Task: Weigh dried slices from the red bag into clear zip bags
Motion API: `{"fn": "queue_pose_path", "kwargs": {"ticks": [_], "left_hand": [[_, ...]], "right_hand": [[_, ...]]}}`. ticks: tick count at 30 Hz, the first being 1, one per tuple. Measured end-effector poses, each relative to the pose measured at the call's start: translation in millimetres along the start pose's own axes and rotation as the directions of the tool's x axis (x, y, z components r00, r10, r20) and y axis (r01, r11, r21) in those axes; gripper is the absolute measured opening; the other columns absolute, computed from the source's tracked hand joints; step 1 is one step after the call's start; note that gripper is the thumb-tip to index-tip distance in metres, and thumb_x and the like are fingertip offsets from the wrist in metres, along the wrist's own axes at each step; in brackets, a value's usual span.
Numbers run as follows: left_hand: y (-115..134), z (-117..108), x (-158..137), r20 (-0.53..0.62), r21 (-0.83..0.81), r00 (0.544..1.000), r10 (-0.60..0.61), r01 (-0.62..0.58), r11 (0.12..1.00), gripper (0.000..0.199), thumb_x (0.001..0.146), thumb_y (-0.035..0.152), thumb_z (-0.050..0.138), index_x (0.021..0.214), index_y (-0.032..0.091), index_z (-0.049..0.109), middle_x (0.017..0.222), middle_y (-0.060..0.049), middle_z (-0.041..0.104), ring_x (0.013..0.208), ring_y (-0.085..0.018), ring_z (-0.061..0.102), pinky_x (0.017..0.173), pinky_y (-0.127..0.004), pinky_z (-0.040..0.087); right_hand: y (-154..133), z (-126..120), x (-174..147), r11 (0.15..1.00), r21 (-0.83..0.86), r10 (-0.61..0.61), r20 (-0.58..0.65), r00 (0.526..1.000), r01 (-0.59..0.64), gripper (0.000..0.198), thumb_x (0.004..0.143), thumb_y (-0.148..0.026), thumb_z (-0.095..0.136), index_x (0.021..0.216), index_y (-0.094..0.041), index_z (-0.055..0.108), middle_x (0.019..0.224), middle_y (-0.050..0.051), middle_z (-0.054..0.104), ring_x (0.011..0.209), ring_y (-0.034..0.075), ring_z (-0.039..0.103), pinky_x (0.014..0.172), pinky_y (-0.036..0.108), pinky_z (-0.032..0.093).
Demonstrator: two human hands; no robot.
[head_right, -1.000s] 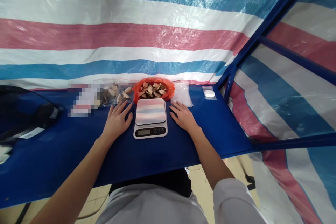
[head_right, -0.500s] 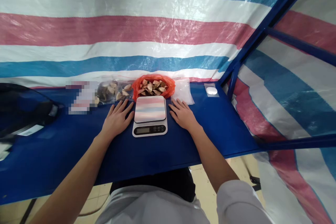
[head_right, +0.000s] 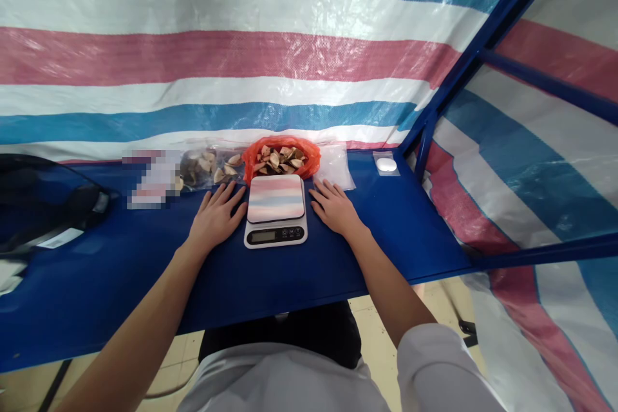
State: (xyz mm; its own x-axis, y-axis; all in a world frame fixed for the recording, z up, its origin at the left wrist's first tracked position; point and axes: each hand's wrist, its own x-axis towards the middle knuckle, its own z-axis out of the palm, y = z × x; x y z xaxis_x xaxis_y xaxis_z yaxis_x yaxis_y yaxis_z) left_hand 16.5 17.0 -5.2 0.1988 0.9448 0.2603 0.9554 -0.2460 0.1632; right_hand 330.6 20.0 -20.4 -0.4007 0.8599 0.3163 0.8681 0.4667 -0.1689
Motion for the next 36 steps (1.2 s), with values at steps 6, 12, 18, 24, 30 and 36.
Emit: {"fn": "queue_pose_path", "kwargs": {"ticks": [6,12,18,24,30,36], "left_hand": [[-2,-1,1,-0.138,-0.073,0.990,0.010,-0.020,0.997,0.047,0.097,0.037,0.044,0.130,0.013,0.067,0.145,-0.018,0.058,0.138,-0.034,0.052,0.118,-0.052,0.037],[-13,-16,20,-0.236,-0.080,0.969,0.073,-0.094,0.992,0.042,0.097,0.034,0.043,0.123,0.014,0.069,0.131,-0.016,0.068,0.126,-0.032,0.060,0.109,-0.047,0.046],[-31,-29,56,-0.108,0.054,0.980,0.169,-0.164,0.985,0.047,0.096,0.030,0.042,0.135,0.013,0.062,0.139,-0.018,0.061,0.132,-0.034,0.055,0.111,-0.050,0.044],[-44,-23,69,0.058,0.062,0.967,0.249,-0.253,0.966,0.050,0.094,0.034,0.048,0.138,0.016,0.060,0.156,-0.014,0.046,0.142,-0.038,0.044,0.114,-0.057,0.040],[-51,-12,79,0.043,-0.003,0.957,0.286,-0.287,0.958,0.044,0.094,0.030,0.047,0.133,0.019,0.064,0.157,-0.012,0.045,0.139,-0.033,0.049,0.116,-0.049,0.041],[-57,-7,86,0.030,-0.043,0.955,0.296,-0.295,0.955,0.039,0.094,0.025,0.044,0.125,0.019,0.068,0.152,-0.013,0.051,0.128,-0.033,0.059,0.112,-0.050,0.044]], "right_hand": [[1,-1,1,1.000,0.014,-0.024,-0.062,0.998,0.025,0.037,0.100,-0.029,0.049,0.130,-0.020,0.068,0.149,0.009,0.056,0.141,0.031,0.049,0.118,0.050,0.043],[-1,-12,11,0.997,0.083,0.018,-0.164,0.986,-0.004,0.034,0.101,-0.029,0.048,0.127,-0.022,0.070,0.142,0.007,0.063,0.137,0.028,0.055,0.115,0.046,0.048],[-2,-3,20,0.994,0.099,0.067,-0.122,0.990,-0.055,0.035,0.098,-0.028,0.052,0.128,-0.022,0.069,0.143,0.007,0.062,0.138,0.028,0.054,0.113,0.046,0.050],[0,7,18,0.994,0.098,0.058,-0.096,0.994,-0.048,0.035,0.100,-0.029,0.049,0.127,-0.021,0.069,0.145,0.009,0.060,0.138,0.029,0.053,0.116,0.047,0.046],[0,8,18,0.993,0.106,0.057,-0.079,0.995,-0.049,0.036,0.100,-0.029,0.048,0.128,-0.019,0.069,0.145,0.010,0.059,0.139,0.029,0.052,0.118,0.049,0.043],[1,7,18,0.990,0.127,0.063,-0.075,0.995,-0.053,0.037,0.101,-0.030,0.046,0.128,-0.019,0.069,0.144,0.011,0.060,0.138,0.029,0.053,0.118,0.050,0.042]]}}
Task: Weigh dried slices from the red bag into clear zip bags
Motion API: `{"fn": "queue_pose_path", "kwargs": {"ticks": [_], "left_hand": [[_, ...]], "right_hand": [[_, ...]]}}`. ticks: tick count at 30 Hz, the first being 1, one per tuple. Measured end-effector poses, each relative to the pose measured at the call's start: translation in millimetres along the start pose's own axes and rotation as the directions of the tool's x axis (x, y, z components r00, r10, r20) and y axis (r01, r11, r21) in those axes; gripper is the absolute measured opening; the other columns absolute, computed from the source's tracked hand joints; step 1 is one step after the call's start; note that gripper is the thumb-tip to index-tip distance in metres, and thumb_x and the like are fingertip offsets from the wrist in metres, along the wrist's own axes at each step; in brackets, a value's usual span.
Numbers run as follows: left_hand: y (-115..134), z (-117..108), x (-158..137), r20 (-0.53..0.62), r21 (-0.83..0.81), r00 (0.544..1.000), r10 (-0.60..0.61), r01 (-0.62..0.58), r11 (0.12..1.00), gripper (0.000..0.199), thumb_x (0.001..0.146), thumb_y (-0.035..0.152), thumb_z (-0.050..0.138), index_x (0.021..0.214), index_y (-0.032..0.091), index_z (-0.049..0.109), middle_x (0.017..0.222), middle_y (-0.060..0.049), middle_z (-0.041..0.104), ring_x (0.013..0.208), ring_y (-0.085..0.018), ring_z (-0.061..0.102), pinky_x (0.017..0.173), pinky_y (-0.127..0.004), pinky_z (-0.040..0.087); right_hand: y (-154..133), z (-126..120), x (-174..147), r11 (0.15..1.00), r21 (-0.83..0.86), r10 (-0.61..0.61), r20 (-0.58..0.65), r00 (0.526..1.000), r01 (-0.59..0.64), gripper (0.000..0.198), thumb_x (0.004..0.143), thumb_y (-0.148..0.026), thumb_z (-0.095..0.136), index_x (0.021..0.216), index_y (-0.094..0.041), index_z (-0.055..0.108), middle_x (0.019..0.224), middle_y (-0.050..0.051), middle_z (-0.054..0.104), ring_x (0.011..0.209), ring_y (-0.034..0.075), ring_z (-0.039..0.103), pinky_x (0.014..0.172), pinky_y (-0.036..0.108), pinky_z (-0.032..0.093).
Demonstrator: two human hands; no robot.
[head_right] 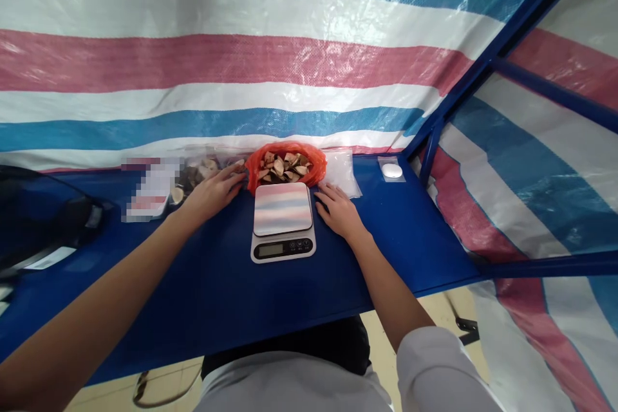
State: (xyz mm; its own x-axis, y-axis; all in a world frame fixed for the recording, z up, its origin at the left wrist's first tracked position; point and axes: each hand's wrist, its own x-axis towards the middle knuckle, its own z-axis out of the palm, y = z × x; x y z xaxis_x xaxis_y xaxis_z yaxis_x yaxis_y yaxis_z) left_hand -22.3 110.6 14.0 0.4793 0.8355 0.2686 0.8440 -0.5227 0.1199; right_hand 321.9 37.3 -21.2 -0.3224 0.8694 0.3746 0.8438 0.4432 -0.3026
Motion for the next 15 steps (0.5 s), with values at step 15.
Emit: {"fn": "queue_pose_path", "kwargs": {"ticks": [15], "left_hand": [[11,-5,-3,-0.293,-0.305,0.932,-0.215,0.122,0.944,0.033,0.092,0.036,0.052,0.107,0.019,0.076,0.122,-0.011,0.072,0.108,-0.026,0.069,0.100,-0.038,0.054]], "right_hand": [[-4,-2,-1,0.999,-0.037,-0.015,-0.029,0.999,0.014,0.036,0.101,-0.028,0.046,0.125,-0.018,0.070,0.144,0.011,0.061,0.138,0.029,0.053,0.118,0.049,0.044]]}}
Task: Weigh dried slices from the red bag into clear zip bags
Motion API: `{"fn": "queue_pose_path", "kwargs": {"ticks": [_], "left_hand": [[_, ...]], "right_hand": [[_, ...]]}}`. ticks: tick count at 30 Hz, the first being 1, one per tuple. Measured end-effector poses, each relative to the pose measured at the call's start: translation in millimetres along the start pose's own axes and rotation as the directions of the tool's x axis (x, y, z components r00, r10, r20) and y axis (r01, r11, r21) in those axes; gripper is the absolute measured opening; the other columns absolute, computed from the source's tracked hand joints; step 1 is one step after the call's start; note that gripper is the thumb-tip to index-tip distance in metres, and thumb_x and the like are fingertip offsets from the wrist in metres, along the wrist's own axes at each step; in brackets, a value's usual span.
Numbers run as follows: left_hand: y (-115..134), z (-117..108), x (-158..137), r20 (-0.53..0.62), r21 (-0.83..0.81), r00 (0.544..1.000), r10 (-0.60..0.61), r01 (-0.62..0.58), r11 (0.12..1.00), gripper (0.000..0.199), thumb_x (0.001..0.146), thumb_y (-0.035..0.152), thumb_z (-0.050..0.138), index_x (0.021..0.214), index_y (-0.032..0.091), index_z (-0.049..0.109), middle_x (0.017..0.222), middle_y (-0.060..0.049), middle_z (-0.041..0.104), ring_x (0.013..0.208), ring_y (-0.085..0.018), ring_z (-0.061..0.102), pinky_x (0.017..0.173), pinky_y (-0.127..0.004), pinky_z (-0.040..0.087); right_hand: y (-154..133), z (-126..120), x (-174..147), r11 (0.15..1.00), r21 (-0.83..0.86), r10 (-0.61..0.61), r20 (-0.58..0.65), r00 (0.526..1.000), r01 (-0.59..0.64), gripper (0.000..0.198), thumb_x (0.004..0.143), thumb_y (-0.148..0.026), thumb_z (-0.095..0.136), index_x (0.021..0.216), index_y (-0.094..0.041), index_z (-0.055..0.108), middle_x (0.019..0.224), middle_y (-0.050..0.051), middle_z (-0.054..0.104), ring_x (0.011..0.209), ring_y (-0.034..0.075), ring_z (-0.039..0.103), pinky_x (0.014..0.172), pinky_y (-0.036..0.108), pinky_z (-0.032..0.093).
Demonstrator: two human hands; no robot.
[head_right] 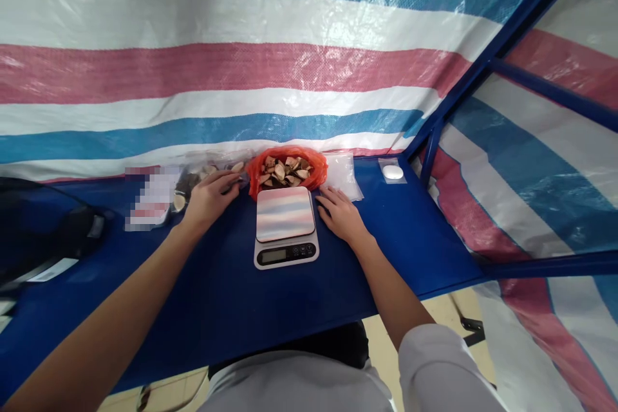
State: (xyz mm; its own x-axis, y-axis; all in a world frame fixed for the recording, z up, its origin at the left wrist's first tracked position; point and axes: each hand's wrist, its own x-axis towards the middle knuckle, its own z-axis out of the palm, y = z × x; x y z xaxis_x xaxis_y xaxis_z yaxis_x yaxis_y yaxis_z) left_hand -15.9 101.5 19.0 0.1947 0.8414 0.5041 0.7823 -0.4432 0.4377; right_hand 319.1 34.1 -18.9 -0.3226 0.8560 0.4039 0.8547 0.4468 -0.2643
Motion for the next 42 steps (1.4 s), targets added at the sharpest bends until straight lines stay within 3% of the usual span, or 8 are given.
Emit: {"fn": "queue_pose_path", "kwargs": {"ticks": [8,12,17,21,25,29,37,42], "left_hand": [[26,-22,-2,-0.231,-0.252,0.950,-0.208,0.148,0.956,0.030,0.084,0.037,0.067,0.106,0.019,0.077,0.109,-0.006,0.076,0.089,-0.021,0.070,0.086,-0.033,0.057],[45,-27,-11,-0.146,-0.511,0.924,-0.355,0.237,0.827,0.036,0.079,0.043,0.073,0.105,0.018,0.077,0.108,-0.008,0.077,0.092,-0.022,0.071,0.086,-0.035,0.058],[77,-23,-28,0.069,-0.791,0.901,-0.429,0.311,0.527,0.043,0.068,0.048,0.084,0.099,0.019,0.077,0.103,-0.008,0.078,0.097,-0.026,0.072,0.090,-0.039,0.059],[101,-20,-38,0.268,-0.879,0.871,-0.412,0.397,0.265,0.042,0.064,0.045,0.088,0.095,0.019,0.077,0.095,-0.006,0.079,0.091,-0.024,0.073,0.087,-0.041,0.060],[111,-17,-45,0.366,-0.889,0.861,-0.354,0.436,0.140,0.039,0.065,0.044,0.087,0.091,0.019,0.075,0.090,-0.007,0.078,0.091,-0.027,0.074,0.083,-0.044,0.062],[108,-14,-51,0.410,-0.882,0.854,-0.321,0.461,0.101,0.033,0.070,0.043,0.083,0.090,0.019,0.072,0.091,-0.006,0.077,0.093,-0.027,0.074,0.083,-0.046,0.062],[94,-10,-55,0.464,-0.867,0.791,-0.398,0.498,-0.021,0.032,0.066,0.037,0.086,0.088,0.018,0.072,0.089,-0.004,0.076,0.086,-0.021,0.073,0.081,-0.037,0.062],[74,-17,-51,0.357,-0.820,0.811,-0.463,0.510,0.261,0.041,0.066,0.045,0.085,0.094,0.017,0.073,0.093,-0.006,0.076,0.085,-0.020,0.071,0.080,-0.035,0.061]], "right_hand": [[-6,-12,5,0.998,0.046,-0.043,-0.098,0.994,0.047,0.034,0.101,-0.027,0.046,0.123,-0.020,0.071,0.140,0.008,0.064,0.137,0.026,0.055,0.116,0.045,0.047],[-19,-23,12,0.990,0.123,-0.044,-0.156,0.987,0.064,0.034,0.101,-0.027,0.047,0.125,-0.024,0.071,0.139,0.006,0.065,0.135,0.024,0.056,0.117,0.043,0.047],[-44,-33,23,0.943,0.329,0.002,-0.179,0.984,0.058,0.036,0.100,-0.029,0.047,0.128,-0.024,0.070,0.140,0.005,0.064,0.133,0.021,0.058,0.116,0.038,0.047],[-51,-30,33,0.794,0.608,0.137,-0.172,0.976,-0.004,0.037,0.096,-0.034,0.055,0.129,-0.024,0.069,0.137,0.005,0.067,0.130,0.023,0.061,0.115,0.041,0.047],[-48,-20,42,0.468,0.875,0.283,-0.019,0.959,-0.121,0.049,0.088,-0.050,0.066,0.131,-0.025,0.067,0.133,0.006,0.069,0.126,0.026,0.064,0.110,0.046,0.051],[-48,-19,43,0.263,0.948,0.287,0.103,0.953,-0.181,0.054,0.077,-0.057,0.075,0.119,-0.023,0.072,0.127,0.006,0.072,0.120,0.027,0.066,0.100,0.045,0.059],[-51,-27,45,0.203,0.946,0.340,0.174,0.924,-0.253,0.046,0.065,-0.046,0.086,0.103,-0.022,0.076,0.107,0.003,0.077,0.092,0.021,0.073,0.073,0.034,0.066],[-52,-30,56,0.224,0.924,0.355,0.219,0.909,-0.310,0.041,0.066,-0.042,0.084,0.101,-0.023,0.077,0.101,0.003,0.078,0.085,0.020,0.072,0.060,0.028,0.063]]}}
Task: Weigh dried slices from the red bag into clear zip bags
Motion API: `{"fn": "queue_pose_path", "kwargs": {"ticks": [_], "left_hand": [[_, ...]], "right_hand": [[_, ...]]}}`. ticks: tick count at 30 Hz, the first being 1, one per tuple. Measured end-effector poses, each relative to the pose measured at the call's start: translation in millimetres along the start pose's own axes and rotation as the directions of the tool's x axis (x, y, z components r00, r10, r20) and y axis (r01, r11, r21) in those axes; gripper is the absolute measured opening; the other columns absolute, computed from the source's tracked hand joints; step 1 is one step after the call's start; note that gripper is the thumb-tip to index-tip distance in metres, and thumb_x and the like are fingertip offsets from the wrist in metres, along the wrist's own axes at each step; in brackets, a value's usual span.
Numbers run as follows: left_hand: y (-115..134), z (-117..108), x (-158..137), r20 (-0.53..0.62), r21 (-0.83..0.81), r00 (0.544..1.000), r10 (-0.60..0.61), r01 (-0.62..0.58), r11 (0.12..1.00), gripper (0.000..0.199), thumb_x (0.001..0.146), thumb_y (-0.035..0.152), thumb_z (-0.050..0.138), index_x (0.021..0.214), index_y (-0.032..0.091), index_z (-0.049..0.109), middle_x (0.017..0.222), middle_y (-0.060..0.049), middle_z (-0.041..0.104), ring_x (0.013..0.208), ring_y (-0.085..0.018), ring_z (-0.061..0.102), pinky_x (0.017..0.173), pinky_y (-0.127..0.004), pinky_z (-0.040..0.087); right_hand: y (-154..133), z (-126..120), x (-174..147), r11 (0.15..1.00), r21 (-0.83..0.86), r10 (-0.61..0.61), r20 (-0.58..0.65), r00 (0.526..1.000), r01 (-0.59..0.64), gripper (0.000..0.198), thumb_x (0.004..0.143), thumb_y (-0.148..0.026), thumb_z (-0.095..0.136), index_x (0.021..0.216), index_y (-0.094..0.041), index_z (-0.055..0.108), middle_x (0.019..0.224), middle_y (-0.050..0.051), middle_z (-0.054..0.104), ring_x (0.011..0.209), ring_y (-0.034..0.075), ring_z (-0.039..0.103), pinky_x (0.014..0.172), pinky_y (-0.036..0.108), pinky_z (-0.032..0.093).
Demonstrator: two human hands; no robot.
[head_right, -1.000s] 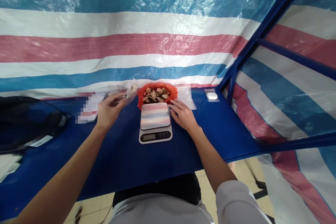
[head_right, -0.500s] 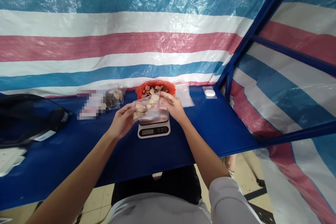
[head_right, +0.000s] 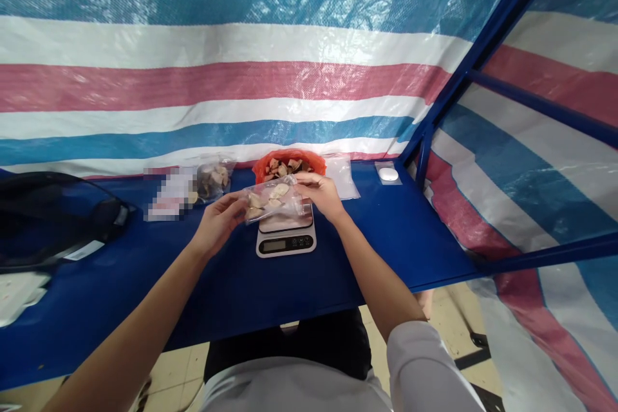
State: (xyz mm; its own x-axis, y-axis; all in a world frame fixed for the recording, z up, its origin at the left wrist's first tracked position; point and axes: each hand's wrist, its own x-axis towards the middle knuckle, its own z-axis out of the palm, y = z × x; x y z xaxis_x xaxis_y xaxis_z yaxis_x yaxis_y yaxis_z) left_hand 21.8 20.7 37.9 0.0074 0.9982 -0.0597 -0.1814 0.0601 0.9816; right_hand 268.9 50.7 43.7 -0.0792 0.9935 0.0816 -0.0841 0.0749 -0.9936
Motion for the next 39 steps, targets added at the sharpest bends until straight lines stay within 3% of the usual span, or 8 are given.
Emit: {"fn": "queue_pose_path", "kwargs": {"ticks": [3,5,8,10,19,25,31,39], "left_hand": [[9,-10,4,-0.062,0.294,0.982,0.181,-0.155,0.943,0.044,0.074,0.049,0.076,0.102,0.016,0.072,0.101,-0.009,0.075,0.088,-0.022,0.071,0.080,-0.035,0.059],[18,-9,3,-0.050,0.512,0.934,0.355,-0.281,0.812,0.039,0.080,0.047,0.070,0.104,0.016,0.073,0.101,-0.010,0.074,0.085,-0.021,0.070,0.077,-0.033,0.058],[32,5,1,0.106,0.676,0.833,0.542,-0.460,0.575,0.031,0.085,0.041,0.064,0.101,0.017,0.074,0.100,-0.009,0.073,0.079,-0.018,0.068,0.073,-0.029,0.055],[37,19,2,0.230,0.666,0.825,0.516,-0.520,0.535,0.029,0.087,0.041,0.062,0.097,0.017,0.074,0.091,-0.007,0.073,0.071,-0.016,0.066,0.070,-0.027,0.054],[40,42,35,0.264,0.700,0.922,0.282,-0.385,0.602,0.028,0.084,0.040,0.062,0.082,0.016,0.078,0.065,-0.002,0.071,0.061,-0.015,0.061,0.064,-0.026,0.044],[36,36,52,0.238,0.570,0.970,0.047,-0.179,0.802,0.041,0.080,0.053,0.067,0.077,0.014,0.078,0.059,-0.002,0.067,0.056,-0.014,0.058,0.057,-0.025,0.046],[36,33,65,0.249,0.401,0.955,-0.159,0.048,0.915,0.045,0.069,0.058,0.079,0.069,0.013,0.076,0.063,-0.006,0.070,0.056,-0.014,0.060,0.057,-0.025,0.051],[37,28,75,0.303,0.378,0.924,-0.234,0.109,0.919,0.037,0.072,0.050,0.080,0.067,0.014,0.077,0.063,-0.006,0.070,0.054,-0.011,0.059,0.054,-0.022,0.049]], "right_hand": [[-4,2,6,0.999,-0.049,0.010,0.032,0.999,-0.009,0.036,0.067,-0.039,0.083,0.099,-0.022,0.078,0.099,0.004,0.077,0.085,0.022,0.073,0.061,0.031,0.064],[-5,4,10,0.997,-0.083,-0.003,0.039,0.999,0.006,0.034,0.069,-0.038,0.081,0.099,-0.022,0.078,0.100,0.004,0.077,0.084,0.022,0.073,0.061,0.033,0.064],[-9,10,15,0.992,-0.123,0.004,0.046,0.999,0.001,0.034,0.070,-0.037,0.081,0.100,-0.021,0.077,0.098,0.005,0.077,0.080,0.022,0.073,0.055,0.031,0.063],[-14,14,18,0.989,-0.151,0.007,0.071,0.997,0.004,0.034,0.071,-0.037,0.081,0.100,-0.021,0.077,0.102,0.005,0.077,0.085,0.022,0.073,0.054,0.028,0.062],[-37,25,28,0.982,-0.179,0.085,0.135,0.987,-0.060,0.031,0.077,-0.037,0.078,0.104,-0.022,0.077,0.115,0.005,0.075,0.098,0.023,0.073,0.057,0.024,0.063],[-32,24,39,0.986,-0.091,0.157,0.190,0.969,-0.142,0.029,0.080,-0.036,0.076,0.106,-0.024,0.077,0.116,0.005,0.075,0.103,0.023,0.073,0.067,0.027,0.065],[-24,25,48,0.977,-0.063,0.212,0.192,0.958,-0.203,0.029,0.076,-0.031,0.079,0.103,-0.022,0.078,0.110,0.005,0.077,0.100,0.022,0.074,0.072,0.029,0.065],[-31,28,49,0.963,0.019,0.259,0.187,0.947,-0.268,0.025,0.076,-0.027,0.079,0.100,-0.019,0.078,0.100,0.006,0.078,0.090,0.019,0.076,0.078,0.030,0.065]]}}
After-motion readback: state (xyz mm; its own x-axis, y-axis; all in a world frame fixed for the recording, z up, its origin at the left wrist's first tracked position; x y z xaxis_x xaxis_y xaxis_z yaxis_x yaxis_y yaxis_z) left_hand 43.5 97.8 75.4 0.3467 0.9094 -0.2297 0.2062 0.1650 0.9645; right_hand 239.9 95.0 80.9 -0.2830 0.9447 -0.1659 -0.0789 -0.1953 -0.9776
